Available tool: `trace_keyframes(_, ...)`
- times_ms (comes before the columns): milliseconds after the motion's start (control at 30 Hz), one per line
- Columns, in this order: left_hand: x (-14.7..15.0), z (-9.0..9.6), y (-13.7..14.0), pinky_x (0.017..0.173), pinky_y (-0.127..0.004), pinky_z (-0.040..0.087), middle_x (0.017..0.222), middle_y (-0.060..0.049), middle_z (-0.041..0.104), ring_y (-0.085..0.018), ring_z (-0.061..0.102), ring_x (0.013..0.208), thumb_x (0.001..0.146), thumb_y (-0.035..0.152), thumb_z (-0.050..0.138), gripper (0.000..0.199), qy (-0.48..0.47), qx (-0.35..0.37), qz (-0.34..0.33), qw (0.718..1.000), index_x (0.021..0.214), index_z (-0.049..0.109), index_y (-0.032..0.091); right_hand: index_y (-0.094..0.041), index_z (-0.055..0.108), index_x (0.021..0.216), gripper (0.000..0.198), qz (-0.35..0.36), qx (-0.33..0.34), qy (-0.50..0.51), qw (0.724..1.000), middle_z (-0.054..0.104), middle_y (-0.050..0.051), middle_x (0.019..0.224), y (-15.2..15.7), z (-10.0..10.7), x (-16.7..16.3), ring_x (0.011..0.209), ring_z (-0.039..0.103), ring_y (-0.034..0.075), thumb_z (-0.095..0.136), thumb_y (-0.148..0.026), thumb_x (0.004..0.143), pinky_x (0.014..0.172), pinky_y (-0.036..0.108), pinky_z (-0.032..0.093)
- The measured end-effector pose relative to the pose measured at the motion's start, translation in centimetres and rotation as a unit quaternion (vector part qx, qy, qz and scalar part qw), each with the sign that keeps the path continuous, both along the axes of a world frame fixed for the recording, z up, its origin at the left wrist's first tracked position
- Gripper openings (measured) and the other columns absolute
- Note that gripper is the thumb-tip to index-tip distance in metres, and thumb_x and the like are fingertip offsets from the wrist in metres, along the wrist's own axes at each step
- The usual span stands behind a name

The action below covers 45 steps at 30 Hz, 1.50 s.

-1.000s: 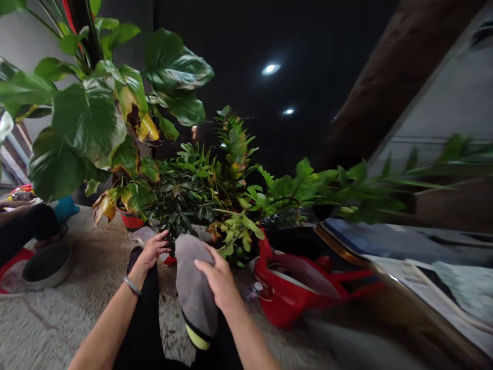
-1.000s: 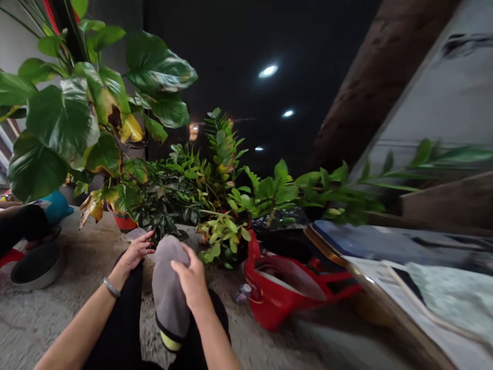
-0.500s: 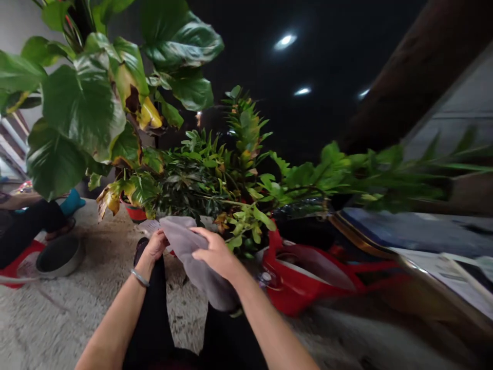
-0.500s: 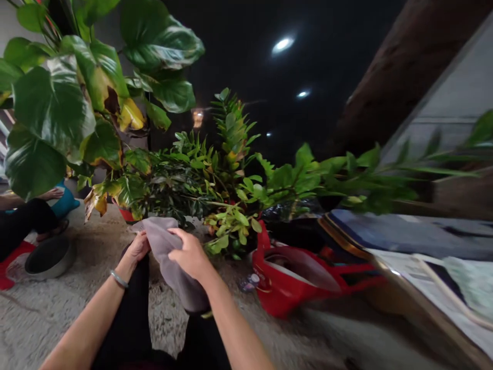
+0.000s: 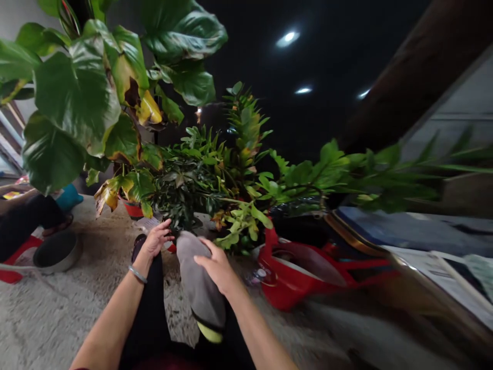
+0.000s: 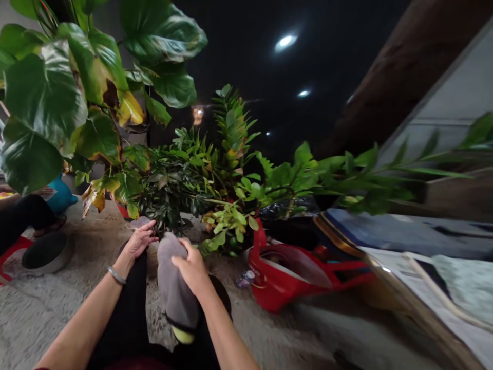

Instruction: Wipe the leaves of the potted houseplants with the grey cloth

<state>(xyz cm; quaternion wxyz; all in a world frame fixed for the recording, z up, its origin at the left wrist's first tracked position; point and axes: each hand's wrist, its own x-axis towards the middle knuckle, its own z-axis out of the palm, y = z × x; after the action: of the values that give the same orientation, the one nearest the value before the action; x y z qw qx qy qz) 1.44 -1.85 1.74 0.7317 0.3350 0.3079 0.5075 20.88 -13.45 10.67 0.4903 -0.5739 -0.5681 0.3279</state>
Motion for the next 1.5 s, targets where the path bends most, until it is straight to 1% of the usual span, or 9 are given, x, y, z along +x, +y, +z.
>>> trace_keyframes(267, 0.2, -0.5, 0.4, 0.078, -0.034, 0.050, 0.096, -0.012, 0.074, -0.020, 0.066, 0.083, 0.064, 0.018, 0.077, 0.045, 0.011, 0.021, -0.036, 0.999, 0.108, 0.074, 0.012, -0.020, 0.064, 0.124, 0.059, -0.042, 0.151, 0.065, 0.986, 0.071, 0.007, 0.121, 4.6, 11.8, -1.1, 0.107, 0.066, 0.026, 0.071, -0.030, 0.066, 0.098, 0.039, 0.050)
trace_keyframes(500, 1.2, -0.7, 0.2, 0.077, -0.033, 0.052, 0.082, -0.009, 0.074, -0.025, 0.067, 0.086, 0.071, 0.029, 0.075, 0.020, 0.019, 0.004, 0.025, 0.999, 0.082, 0.074, 0.013, -0.021, 0.074, 0.103, 0.047, 0.109, -0.020, -0.046, 0.993, 0.077, 0.005, 0.099, 4.3, 4.4, -3.2, 0.096, 0.070, 0.031, 0.062, -0.013, 0.058, 0.091, 0.043, 0.053)
trace_keyframes(633, 0.9, -0.5, 0.3, 0.076, -0.032, 0.052, 0.095, -0.011, 0.075, -0.022, 0.066, 0.084, 0.064, 0.022, 0.080, 0.034, 0.024, 0.003, -0.021, 0.999, 0.096, 0.076, 0.012, -0.024, 0.074, 0.108, 0.045, 0.106, -0.030, 0.000, 0.994, 0.077, 0.003, 0.101, -0.8, 6.8, 2.0, 0.094, 0.071, 0.028, 0.064, -0.020, 0.065, 0.087, 0.041, 0.055)
trace_keyframes(767, 0.4, 0.0, 0.2, 0.079, -0.033, 0.051, 0.119, -0.012, 0.070, -0.019, 0.066, 0.089, 0.062, 0.012, 0.078, 0.047, 0.021, 0.001, -0.029, 0.999, 0.109, 0.076, 0.017, -0.021, 0.067, 0.120, 0.054, -0.097, 0.100, 0.022, 0.990, 0.073, 0.006, 0.115, 2.8, 10.8, 4.3, 0.104, 0.068, 0.028, 0.068, -0.030, 0.067, 0.097, 0.042, 0.050)
trace_keyframes(933, 0.3, 0.2, 0.0, 0.078, -0.034, 0.052, 0.108, -0.010, 0.073, -0.017, 0.065, 0.081, 0.061, 0.012, 0.078, 0.043, 0.012, -0.007, -0.006, 1.000, 0.104, 0.077, 0.017, -0.017, 0.062, 0.123, 0.059, -0.163, 0.030, 0.070, 0.984, 0.071, 0.011, 0.120, 7.7, 6.5, 0.7, 0.115, 0.064, 0.030, 0.060, -0.027, 0.065, 0.104, 0.045, 0.046)
trace_keyframes(1067, 0.1, 0.1, 0.2, 0.074, -0.030, 0.051, 0.103, -0.008, 0.073, -0.016, 0.065, 0.079, 0.059, 0.012, 0.078, 0.044, 0.021, -0.010, 0.003, 1.000, 0.103, 0.077, 0.017, -0.029, 0.071, 0.096, 0.037, -0.061, -0.049, 0.082, 0.994, 0.078, 0.002, 0.088, 1.8, 1.8, -1.7, 0.086, 0.074, 0.030, 0.064, -0.022, 0.060, 0.081, 0.043, 0.059)
trace_keyframes(1200, -0.1, 0.2, 0.2, 0.076, -0.031, 0.052, 0.105, -0.009, 0.073, -0.016, 0.065, 0.079, 0.063, 0.012, 0.077, 0.046, 0.025, -0.006, -0.009, 1.000, 0.108, 0.076, 0.017, -0.028, 0.070, 0.109, 0.043, -0.049, -0.021, 0.134, 0.990, 0.076, 0.003, 0.108, -2.6, 4.4, 0.5, 0.101, 0.071, 0.029, 0.068, -0.028, 0.066, 0.092, 0.042, 0.056)
trace_keyframes(1367, 0.0, 0.2, 0.1, 0.079, -0.032, 0.052, 0.107, -0.010, 0.073, -0.016, 0.065, 0.080, 0.063, 0.010, 0.077, 0.048, 0.018, 0.003, -0.017, 1.000, 0.110, 0.075, 0.016, -0.019, 0.049, 0.137, 0.078, -0.190, 0.163, 0.150, 0.956, 0.062, 0.013, 0.135, 4.4, 9.4, 3.1, 0.118, 0.062, 0.027, 0.074, -0.035, 0.065, 0.104, 0.041, 0.047)
trace_keyframes(1500, 0.0, 0.1, 0.3, 0.079, -0.032, 0.052, 0.102, -0.009, 0.074, -0.015, 0.065, 0.079, 0.064, 0.011, 0.077, 0.047, 0.022, 0.002, -0.014, 1.000, 0.111, 0.075, 0.016, -0.017, 0.051, 0.135, 0.075, -0.185, 0.003, 0.152, 0.971, 0.068, 0.012, 0.125, 7.6, 5.8, 0.8, 0.111, 0.065, 0.027, 0.066, -0.023, 0.061, 0.100, 0.043, 0.050)
